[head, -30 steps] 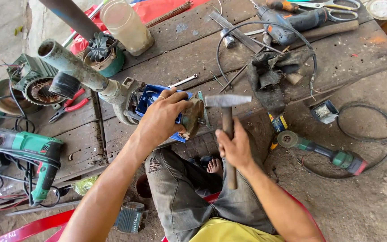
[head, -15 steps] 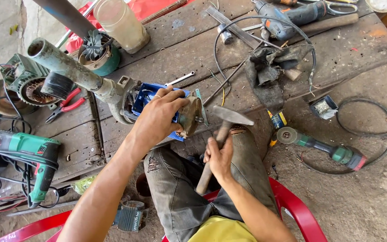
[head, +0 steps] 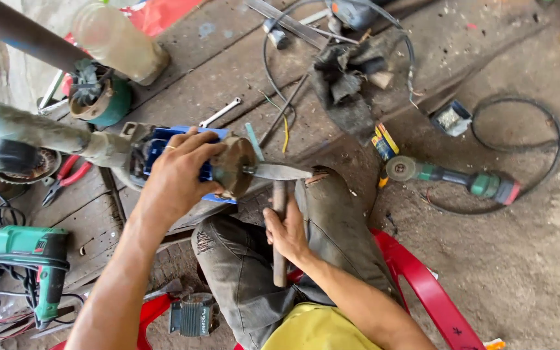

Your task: Disassembling a blue electric motor housing using a screwdriver and a hammer on a wooden workbench.

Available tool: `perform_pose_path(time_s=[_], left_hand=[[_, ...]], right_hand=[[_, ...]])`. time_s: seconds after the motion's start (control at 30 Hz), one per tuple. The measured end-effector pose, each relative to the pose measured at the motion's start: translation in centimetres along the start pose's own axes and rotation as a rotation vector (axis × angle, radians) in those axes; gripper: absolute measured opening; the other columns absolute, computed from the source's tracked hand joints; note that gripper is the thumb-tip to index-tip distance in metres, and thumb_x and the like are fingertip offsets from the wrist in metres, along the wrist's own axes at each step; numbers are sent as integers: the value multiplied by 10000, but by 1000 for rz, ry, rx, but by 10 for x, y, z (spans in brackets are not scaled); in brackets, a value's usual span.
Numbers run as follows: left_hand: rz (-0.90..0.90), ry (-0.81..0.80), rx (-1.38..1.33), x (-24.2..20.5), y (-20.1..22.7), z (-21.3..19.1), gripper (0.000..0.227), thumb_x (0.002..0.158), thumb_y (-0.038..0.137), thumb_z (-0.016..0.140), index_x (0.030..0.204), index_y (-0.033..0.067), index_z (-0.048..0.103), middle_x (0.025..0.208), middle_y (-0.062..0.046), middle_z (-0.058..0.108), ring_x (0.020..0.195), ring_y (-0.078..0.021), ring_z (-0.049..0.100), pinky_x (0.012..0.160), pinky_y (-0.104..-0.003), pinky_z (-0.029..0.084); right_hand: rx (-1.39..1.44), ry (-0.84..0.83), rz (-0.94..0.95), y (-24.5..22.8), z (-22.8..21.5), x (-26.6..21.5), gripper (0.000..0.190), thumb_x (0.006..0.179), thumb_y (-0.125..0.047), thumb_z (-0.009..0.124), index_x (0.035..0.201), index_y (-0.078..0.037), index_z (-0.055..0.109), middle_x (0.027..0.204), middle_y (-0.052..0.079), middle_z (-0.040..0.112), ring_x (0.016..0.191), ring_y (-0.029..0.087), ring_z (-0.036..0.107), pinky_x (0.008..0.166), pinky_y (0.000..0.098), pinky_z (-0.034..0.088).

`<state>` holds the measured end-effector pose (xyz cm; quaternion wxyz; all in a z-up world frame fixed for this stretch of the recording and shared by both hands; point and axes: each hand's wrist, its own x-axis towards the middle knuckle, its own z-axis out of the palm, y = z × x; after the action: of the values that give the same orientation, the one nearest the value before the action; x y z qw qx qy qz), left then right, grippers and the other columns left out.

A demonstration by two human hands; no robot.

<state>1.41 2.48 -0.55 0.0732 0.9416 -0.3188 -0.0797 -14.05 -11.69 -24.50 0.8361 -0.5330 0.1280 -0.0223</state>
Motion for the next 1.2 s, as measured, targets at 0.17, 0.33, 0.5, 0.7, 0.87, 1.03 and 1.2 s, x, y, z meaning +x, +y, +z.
perform_pose_path(time_s=[0.17, 0.33, 0.5, 0.7, 0.87, 1.03, 1.2], left_hand=[[-28, 6, 51, -1, 4, -4, 835, 641, 287, 1054, 1423, 225, 770, 1533, -32, 712, 1527, -429, 562, 1139, -528, 560], [-122, 0, 147, -3, 22, -9, 847, 626, 420, 1050, 1406, 253, 765, 1557, 11, 708, 1558, -377, 563, 1106, -555, 588], [-159, 79, 245, -6, 21, 9, 817, 632, 432, 1032, 1374, 282, 725, 1535, 77, 673, 1564, -299, 551, 1062, -560, 630], [-137, 109, 188, -4, 12, 11, 830, 605, 464, 1046, 1353, 290, 731, 1500, 71, 691, 1535, -297, 568, 1074, -546, 619], [-115, 83, 140, -8, 9, 10, 847, 612, 452, 1049, 1376, 271, 733, 1521, 41, 684, 1548, -330, 559, 1122, -541, 592], [-108, 113, 140, -10, 3, 13, 834, 641, 553, 1019, 1391, 302, 751, 1522, 49, 685, 1544, -320, 572, 1124, -526, 584], [-92, 113, 96, -9, 8, 9, 847, 636, 499, 1031, 1408, 273, 764, 1498, -17, 698, 1522, -403, 579, 1131, -562, 565]], right_hand=[[-106, -10, -133, -27, -16, 31, 356, 1059, -166, 732, 1308, 72, 641, 645, 182, 713, 390, 211, 666, 319, 343, 547], [-1225, 166, -496, -92, -44, 159, 470, 1080, -258, 713, 1515, -109, 615, 1113, 178, 737, 891, 430, 813, 630, 576, 651], [-1464, 201, -800, -105, -52, 220, 397, 903, -211, 853, 1260, -116, 707, 1070, 135, 594, 974, 386, 693, 734, 502, 574], [-1087, -233, -702, -100, -11, 127, 403, 1141, -492, 580, 1148, -119, 732, 932, 123, 717, 888, 384, 782, 759, 503, 622], [-883, -381, -530, -75, -5, 109, 409, 1179, -441, 507, 1028, -108, 689, 839, 160, 733, 834, 453, 792, 712, 562, 622], [-711, -341, -577, -60, -9, 111, 418, 1182, -485, 527, 973, -152, 668, 791, 100, 699, 801, 369, 792, 667, 458, 621], [-639, -375, -641, -76, -5, 112, 1233, 737, -639, 1008, 1588, 37, 427, 1431, 353, 576, 1377, 556, 594, 1156, 699, 535]])
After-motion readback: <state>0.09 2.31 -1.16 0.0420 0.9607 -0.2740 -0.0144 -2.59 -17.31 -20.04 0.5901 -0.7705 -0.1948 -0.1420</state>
